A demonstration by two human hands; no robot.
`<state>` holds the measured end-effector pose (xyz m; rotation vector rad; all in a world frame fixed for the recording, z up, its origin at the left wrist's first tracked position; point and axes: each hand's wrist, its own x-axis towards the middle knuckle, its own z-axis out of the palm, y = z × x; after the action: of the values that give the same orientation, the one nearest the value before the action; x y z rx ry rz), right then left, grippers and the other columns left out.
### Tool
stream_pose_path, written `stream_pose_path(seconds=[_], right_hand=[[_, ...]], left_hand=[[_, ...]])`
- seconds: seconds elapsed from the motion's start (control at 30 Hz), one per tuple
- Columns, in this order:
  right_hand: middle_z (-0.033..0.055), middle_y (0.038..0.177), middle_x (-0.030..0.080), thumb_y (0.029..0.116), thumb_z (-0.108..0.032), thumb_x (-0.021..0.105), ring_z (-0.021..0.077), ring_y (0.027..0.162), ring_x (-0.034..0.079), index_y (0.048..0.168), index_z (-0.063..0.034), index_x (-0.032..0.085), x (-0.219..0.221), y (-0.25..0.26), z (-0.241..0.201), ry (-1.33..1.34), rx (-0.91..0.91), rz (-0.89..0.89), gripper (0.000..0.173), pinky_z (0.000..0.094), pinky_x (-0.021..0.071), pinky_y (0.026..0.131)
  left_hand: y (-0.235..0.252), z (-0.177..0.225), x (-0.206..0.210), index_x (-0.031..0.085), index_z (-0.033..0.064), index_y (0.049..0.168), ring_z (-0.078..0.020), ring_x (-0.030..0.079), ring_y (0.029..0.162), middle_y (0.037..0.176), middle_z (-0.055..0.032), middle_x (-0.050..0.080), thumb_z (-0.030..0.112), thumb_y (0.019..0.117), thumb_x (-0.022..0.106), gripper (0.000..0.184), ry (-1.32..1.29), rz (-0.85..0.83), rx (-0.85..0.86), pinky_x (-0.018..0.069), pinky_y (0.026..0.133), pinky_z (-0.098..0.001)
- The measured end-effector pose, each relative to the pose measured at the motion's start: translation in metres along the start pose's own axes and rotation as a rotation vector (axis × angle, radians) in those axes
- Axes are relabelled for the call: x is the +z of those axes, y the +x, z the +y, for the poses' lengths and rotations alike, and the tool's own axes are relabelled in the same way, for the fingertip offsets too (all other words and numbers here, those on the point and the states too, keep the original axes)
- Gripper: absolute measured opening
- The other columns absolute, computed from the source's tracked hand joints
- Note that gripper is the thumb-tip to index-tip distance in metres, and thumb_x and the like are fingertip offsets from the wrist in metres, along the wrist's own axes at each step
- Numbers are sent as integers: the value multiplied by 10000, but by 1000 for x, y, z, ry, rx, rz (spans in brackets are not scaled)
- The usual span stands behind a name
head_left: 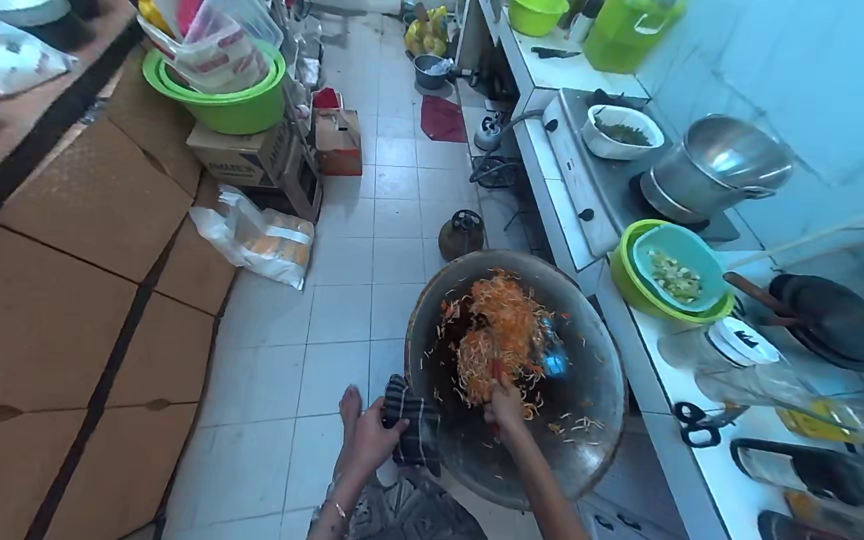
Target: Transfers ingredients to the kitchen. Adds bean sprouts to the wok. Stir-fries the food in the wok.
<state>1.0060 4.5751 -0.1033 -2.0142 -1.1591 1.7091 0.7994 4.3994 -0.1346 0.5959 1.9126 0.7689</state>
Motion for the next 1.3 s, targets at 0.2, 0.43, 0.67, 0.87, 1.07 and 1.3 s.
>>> stream_pose_path(seconds=[0.2, 0.43, 0.67, 0.87, 1.07, 1.3], right_hand=[[-28, 607, 464, 1143, -282, 276, 29, 390, 376, 1130, -87, 508, -129, -78, -18, 239, 148, -37, 303, 175, 340, 351], [299, 1194, 666, 1095, -241, 403, 425, 1038, 694, 1552, -39, 386, -91, -74, -6, -892, 70, -76, 499, 588, 543, 921], [207, 1003, 700, 1094, -385, 444, 337, 794, 678, 1551, -212, 474, -162, -121, -41, -1177, 60, -559, 490, 550, 551, 766], [270, 1189, 672, 1094, -296, 443, 439, 1080, 671, 1407, -82, 576, -113, -92, -50, -1355, 23, -519, 402, 637, 510, 937], [167, 916, 643, 1125, -288, 374, 271, 683, 615, 1599, -147, 356, -71, 1, 10, -526, -123, -137, 495, 441, 539, 629], [-35, 595, 429, 1137, -296, 283, 36, 384, 359, 1258, -119, 541, -159, -54, -29, 142, 129, -182, 335, 184, 324, 340]], left_hand=[[-5, 9, 2, 586, -21, 1316, -261, 713, 1059, 1129, -174, 724, 162, 835, 821, 566, -83, 25, 4, 554, 984, -459], [-4, 8, 3, 597, -13, 1309, -274, 705, 1062, 1126, -181, 717, 189, 827, 824, 569, -33, 39, 23, 553, 972, -475], [-2, -8, 4, 612, 8, 1304, -211, 721, 1049, 1116, -127, 742, 237, 824, 834, 576, -95, 39, 48, 573, 970, -429], [-8, 1, 6, 584, -22, 1331, -282, 699, 1092, 1173, -198, 705, 199, 833, 828, 598, -90, 69, 23, 554, 981, -478], [-12, 1, 2, 604, -7, 1299, -228, 709, 1069, 1143, -155, 725, 188, 848, 822, 538, -143, 38, 55, 563, 977, -428], [-12, 2, 4, 592, -23, 1317, -264, 703, 1097, 1178, -185, 711, 173, 844, 820, 560, -127, 50, 15, 556, 993, -455]])
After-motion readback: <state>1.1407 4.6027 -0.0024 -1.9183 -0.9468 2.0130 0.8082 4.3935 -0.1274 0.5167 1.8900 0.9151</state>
